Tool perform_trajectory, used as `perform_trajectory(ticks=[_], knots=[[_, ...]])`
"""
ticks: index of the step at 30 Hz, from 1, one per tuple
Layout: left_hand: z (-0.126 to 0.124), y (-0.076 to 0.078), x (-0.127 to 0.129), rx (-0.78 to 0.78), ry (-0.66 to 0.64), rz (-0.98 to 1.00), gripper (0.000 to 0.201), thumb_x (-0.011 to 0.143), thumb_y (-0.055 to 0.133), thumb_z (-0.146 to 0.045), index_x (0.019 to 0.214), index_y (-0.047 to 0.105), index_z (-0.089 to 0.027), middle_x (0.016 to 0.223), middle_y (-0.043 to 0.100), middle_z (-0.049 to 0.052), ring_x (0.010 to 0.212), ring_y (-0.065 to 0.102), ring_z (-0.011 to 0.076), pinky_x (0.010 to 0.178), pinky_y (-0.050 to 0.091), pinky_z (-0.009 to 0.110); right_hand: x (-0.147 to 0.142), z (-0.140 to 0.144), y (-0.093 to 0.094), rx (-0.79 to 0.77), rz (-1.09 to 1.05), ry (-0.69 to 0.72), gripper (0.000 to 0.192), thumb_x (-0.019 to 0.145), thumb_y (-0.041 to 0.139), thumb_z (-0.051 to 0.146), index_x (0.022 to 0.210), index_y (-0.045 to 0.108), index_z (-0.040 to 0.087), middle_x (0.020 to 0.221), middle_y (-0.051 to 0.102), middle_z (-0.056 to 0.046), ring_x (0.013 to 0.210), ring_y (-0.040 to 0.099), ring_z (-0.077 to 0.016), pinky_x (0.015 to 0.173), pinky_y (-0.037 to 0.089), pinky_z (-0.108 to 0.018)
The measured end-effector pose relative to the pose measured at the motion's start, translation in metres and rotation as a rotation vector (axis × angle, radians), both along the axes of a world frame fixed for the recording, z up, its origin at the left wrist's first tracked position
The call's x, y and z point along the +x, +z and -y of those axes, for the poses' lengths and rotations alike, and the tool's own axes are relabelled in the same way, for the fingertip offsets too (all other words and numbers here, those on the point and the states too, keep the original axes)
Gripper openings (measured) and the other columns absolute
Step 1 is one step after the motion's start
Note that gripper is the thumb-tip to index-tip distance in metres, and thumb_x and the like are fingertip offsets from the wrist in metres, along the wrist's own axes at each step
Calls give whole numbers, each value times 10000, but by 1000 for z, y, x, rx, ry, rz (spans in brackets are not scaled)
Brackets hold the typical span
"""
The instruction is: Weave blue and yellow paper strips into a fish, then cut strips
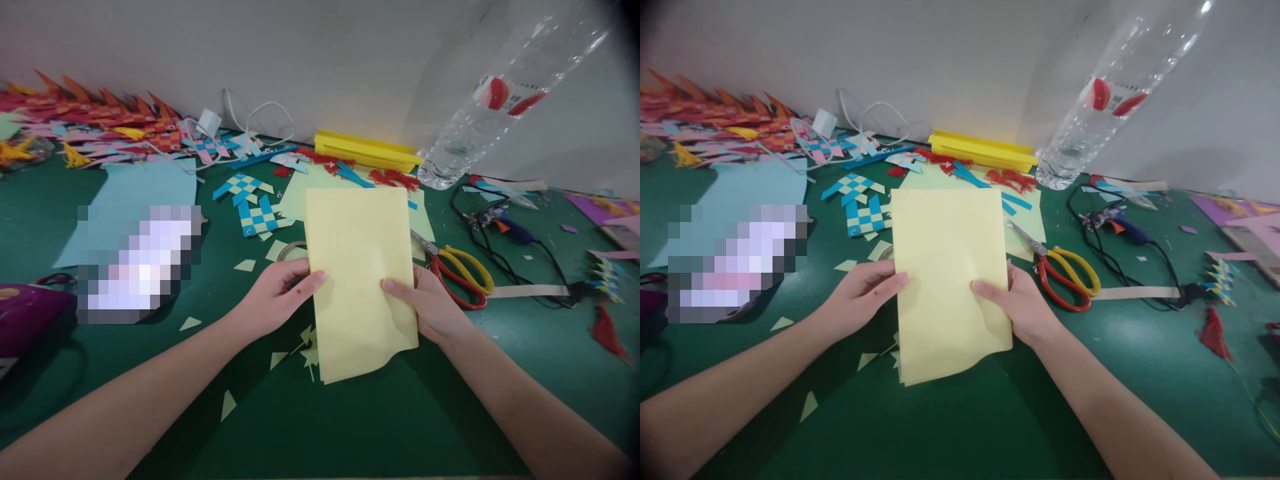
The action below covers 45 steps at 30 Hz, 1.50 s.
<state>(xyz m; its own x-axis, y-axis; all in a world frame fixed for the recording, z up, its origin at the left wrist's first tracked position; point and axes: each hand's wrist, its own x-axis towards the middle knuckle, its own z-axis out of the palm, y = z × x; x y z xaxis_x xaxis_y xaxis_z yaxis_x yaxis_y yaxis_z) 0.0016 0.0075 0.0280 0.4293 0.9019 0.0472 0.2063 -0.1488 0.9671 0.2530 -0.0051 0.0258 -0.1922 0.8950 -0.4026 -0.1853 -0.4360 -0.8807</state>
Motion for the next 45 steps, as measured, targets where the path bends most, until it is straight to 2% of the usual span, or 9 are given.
perform_trajectory(ticks=[9, 33, 45], knots=[[0, 0, -1, 47, 0, -52, 291, 957, 510, -409, 916, 703, -195, 894, 730, 30, 759, 659, 149, 619, 494, 217, 0, 0, 1, -18, -12, 5, 456, 706, 822, 279, 1121, 646, 209, 1170, 727, -100, 999, 717, -308, 874, 605, -496], [1, -1, -2, 81, 17, -81, 265, 945, 532, -381, 872, 702, -190, 826, 727, 2, 696, 645, 116, 571, 471, 179, 1, -1, 3, -47, -16, 13, 452, 699, 835, 260, 1113, 660, 212, 1146, 739, -85, 976, 727, -294, 829, 630, -451], [0, -4, -2, 52, 11, -87, 285, 944, 540, -422, 963, 717, -199, 933, 739, 27, 769, 672, 143, 617, 505, 204, -1, -1, 5, -62, -4, 12, 473, 673, 850, 269, 1102, 664, 203, 1141, 740, -96, 973, 728, -299, 825, 628, -451]])
